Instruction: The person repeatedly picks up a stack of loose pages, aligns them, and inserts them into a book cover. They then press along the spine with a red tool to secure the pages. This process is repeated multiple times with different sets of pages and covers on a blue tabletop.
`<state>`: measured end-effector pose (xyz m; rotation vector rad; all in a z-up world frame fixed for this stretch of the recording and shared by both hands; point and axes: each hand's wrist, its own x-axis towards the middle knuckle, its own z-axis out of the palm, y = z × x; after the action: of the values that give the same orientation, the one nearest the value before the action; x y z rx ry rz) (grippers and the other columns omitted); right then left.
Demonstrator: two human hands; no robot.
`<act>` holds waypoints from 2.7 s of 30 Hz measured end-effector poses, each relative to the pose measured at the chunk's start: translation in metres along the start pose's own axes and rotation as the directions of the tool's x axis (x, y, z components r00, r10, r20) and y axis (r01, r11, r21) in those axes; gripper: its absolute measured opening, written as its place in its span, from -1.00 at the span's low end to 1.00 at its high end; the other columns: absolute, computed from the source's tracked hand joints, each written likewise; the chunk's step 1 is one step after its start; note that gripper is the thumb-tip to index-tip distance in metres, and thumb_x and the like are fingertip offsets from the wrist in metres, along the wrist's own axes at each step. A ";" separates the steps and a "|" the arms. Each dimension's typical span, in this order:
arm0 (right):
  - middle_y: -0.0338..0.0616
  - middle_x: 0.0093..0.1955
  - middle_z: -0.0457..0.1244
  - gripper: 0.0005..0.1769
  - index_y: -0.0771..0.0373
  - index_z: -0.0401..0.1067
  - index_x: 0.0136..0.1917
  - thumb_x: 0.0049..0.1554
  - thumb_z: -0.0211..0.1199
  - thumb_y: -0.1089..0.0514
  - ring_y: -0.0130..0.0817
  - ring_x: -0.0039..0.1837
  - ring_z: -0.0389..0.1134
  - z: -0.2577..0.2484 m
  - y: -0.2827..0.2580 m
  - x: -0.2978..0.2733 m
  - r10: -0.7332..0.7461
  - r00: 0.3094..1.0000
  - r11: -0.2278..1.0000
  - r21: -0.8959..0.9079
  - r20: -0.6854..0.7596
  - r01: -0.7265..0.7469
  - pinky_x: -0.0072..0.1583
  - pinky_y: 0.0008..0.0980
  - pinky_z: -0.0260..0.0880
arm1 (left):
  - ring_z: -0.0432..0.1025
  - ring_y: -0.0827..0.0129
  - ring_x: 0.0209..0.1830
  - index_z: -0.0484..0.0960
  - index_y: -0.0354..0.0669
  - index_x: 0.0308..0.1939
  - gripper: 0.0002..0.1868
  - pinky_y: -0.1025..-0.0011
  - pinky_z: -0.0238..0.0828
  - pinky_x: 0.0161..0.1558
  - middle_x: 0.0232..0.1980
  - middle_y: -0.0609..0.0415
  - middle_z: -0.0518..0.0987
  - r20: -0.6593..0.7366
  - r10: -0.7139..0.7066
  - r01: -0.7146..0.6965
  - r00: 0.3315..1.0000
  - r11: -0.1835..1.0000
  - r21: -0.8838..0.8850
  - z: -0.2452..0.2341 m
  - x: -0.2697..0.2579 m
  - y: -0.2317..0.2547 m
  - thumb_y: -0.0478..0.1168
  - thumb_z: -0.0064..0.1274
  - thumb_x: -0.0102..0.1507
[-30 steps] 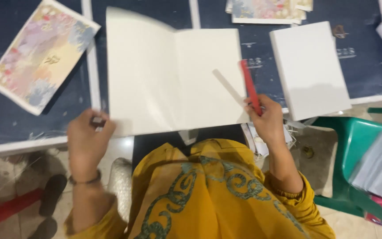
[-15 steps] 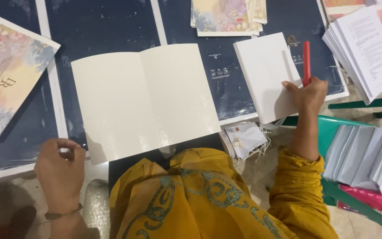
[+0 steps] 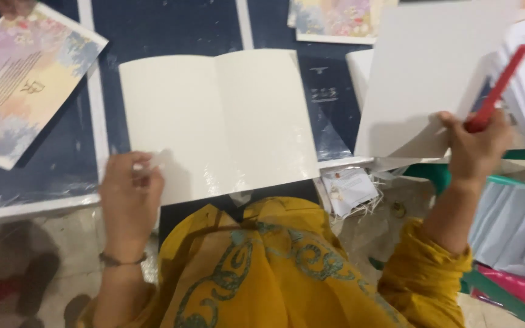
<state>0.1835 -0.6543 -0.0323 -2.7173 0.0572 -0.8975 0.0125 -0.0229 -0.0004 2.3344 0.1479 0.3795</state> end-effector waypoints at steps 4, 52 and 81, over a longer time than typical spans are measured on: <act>-0.24 -0.29 0.04 -0.73 0.18 0.22 0.14 0.51 0.26 0.44 -0.50 -0.39 0.04 -0.040 -0.143 -0.011 0.174 0.910 0.616 0.680 0.375 -0.398 -0.37 -0.46 -0.02 | 0.46 0.13 0.06 0.57 -0.31 0.12 -0.77 0.31 0.47 0.05 0.08 -0.12 0.49 0.036 0.073 -0.067 0.997 0.987 -0.144 0.021 0.005 0.032 -0.31 -0.03 0.41; -0.14 -0.29 0.37 -0.66 0.25 0.52 -0.08 0.01 0.66 0.13 -0.35 -0.29 0.39 0.072 -0.243 -0.050 -0.024 0.803 0.890 0.379 0.595 -0.254 -0.20 -0.48 0.38 | 0.70 -0.01 -0.21 0.73 -0.23 0.11 -0.67 0.13 0.72 -0.16 -0.11 -0.16 0.73 0.558 0.020 0.309 0.830 0.816 -0.489 0.047 -0.057 0.038 -0.41 0.05 0.28; 0.03 -0.12 0.26 -0.29 0.15 0.55 0.32 -0.06 0.64 -0.04 0.16 -0.10 0.39 0.025 -0.250 -0.073 -0.384 0.701 0.878 0.474 0.601 0.074 -0.03 -0.11 0.39 | -0.33 -0.15 0.71 0.13 -0.06 0.65 -0.22 -0.18 -0.68 0.56 0.73 -0.18 -0.08 0.486 0.155 -0.323 0.860 0.903 0.284 0.134 0.028 0.081 0.29 -0.28 0.48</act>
<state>0.1275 -0.3988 -0.0253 -2.4788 -0.5828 0.1137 0.0809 -0.1641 -0.0278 2.7440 -0.3411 -0.0971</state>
